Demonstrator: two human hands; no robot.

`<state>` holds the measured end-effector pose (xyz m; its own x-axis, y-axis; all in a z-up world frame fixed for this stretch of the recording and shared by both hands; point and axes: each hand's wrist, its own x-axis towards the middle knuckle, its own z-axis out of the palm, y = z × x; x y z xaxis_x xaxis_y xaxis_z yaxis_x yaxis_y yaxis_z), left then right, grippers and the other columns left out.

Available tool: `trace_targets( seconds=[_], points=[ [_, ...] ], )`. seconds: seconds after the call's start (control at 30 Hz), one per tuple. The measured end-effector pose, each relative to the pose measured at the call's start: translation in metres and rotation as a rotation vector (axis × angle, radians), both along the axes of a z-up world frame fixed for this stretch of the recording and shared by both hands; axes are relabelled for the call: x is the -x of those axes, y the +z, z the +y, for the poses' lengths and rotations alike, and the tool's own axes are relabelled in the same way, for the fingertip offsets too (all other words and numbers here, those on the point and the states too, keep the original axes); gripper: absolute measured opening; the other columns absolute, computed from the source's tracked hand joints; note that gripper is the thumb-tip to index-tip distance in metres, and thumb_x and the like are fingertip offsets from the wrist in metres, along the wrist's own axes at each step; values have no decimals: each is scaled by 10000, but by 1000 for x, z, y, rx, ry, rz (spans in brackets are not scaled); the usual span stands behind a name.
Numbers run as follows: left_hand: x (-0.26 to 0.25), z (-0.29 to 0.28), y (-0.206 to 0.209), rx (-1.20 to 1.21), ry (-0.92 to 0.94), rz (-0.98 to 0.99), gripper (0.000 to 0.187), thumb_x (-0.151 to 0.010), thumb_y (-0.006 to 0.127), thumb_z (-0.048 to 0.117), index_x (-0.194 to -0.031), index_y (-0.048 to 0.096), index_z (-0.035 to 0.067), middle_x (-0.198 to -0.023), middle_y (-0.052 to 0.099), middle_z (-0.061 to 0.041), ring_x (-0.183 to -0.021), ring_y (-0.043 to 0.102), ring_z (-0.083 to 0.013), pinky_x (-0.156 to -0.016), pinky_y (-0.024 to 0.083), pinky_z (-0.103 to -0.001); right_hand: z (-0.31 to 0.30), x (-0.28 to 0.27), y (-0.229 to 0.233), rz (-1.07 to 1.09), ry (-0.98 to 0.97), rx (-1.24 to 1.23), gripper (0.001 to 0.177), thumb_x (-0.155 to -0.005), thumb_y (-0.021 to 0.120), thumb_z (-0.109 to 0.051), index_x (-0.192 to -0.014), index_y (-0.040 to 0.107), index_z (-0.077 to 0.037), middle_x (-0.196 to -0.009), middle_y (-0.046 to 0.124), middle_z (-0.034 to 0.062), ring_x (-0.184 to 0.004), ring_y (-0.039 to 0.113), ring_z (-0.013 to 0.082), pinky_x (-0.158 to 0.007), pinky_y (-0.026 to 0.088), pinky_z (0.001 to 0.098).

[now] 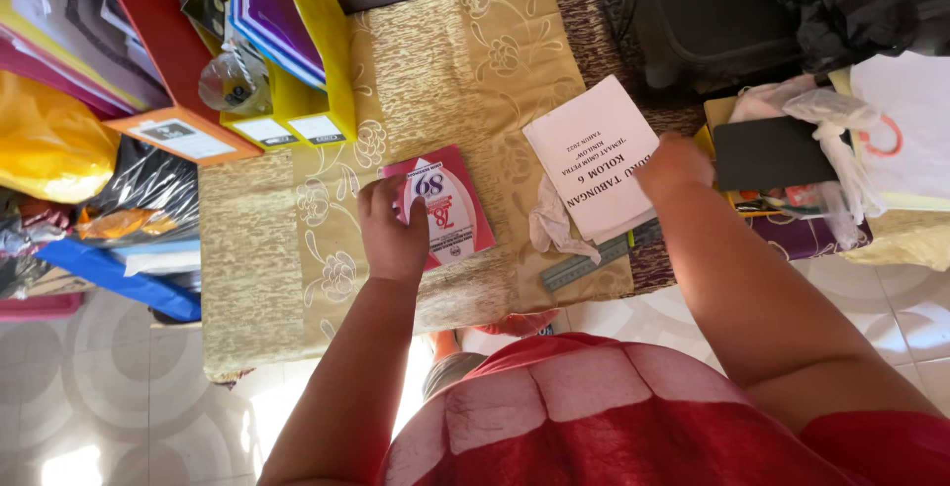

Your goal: The person organizes various stationery items on a table, including folders, notebooks, and small books. They pick up items from the floor and table, sort them into yellow and orange file holders, and arrange them neatly.

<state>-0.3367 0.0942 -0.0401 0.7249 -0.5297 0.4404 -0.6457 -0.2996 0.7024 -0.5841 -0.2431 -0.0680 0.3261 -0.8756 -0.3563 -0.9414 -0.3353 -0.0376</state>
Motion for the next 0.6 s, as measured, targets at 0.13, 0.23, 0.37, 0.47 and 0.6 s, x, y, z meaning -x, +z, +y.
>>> trace_targets(
  seconds=[0.13,0.23,0.37,0.47,0.6],
  points=[
    [12,-14,-13,33,-68,274,222,-901,720,60,-1124,711,67,-1125,669,-93,-928,709,-192,-781,601,-322,0,21,20,-307,-80,0,348,-956,738,-294,-1243,697,-101,-1173,705,175,-1049,689,373,-858,553,486],
    [16,-31,-19,4,-148,459,201,-947,703,113,-1139,725,59,-1042,732,-74,-929,711,-145,-816,575,-293,4,32,43,-512,-48,-12,249,-997,727,-213,-1193,681,-68,-1064,712,192,-968,689,372,-793,546,491],
    [28,-53,-16,86,-297,951,246,-985,678,160,-1191,691,26,-1002,717,-82,-912,661,-162,-818,558,-301,-5,39,56,-1017,-215,-254,204,-979,710,-103,-1169,664,-45,-1036,719,122,-931,680,255,-800,536,412],
    [31,-68,9,56,-389,1096,318,-991,646,196,-1261,661,28,-1077,734,-74,-914,661,-181,-819,552,-307,-12,42,59,-1352,-320,-473,189,-980,678,-42,-1168,661,-43,-1042,727,82,-918,683,201,-823,562,357],
    [44,-84,55,42,-444,1304,385,-1037,561,314,-1327,600,63,-1151,734,-67,-966,712,-174,-854,580,-305,-2,24,63,-1497,-345,-727,177,-1006,606,-21,-1177,653,-35,-1079,727,87,-957,705,208,-878,591,388]
  ],
)
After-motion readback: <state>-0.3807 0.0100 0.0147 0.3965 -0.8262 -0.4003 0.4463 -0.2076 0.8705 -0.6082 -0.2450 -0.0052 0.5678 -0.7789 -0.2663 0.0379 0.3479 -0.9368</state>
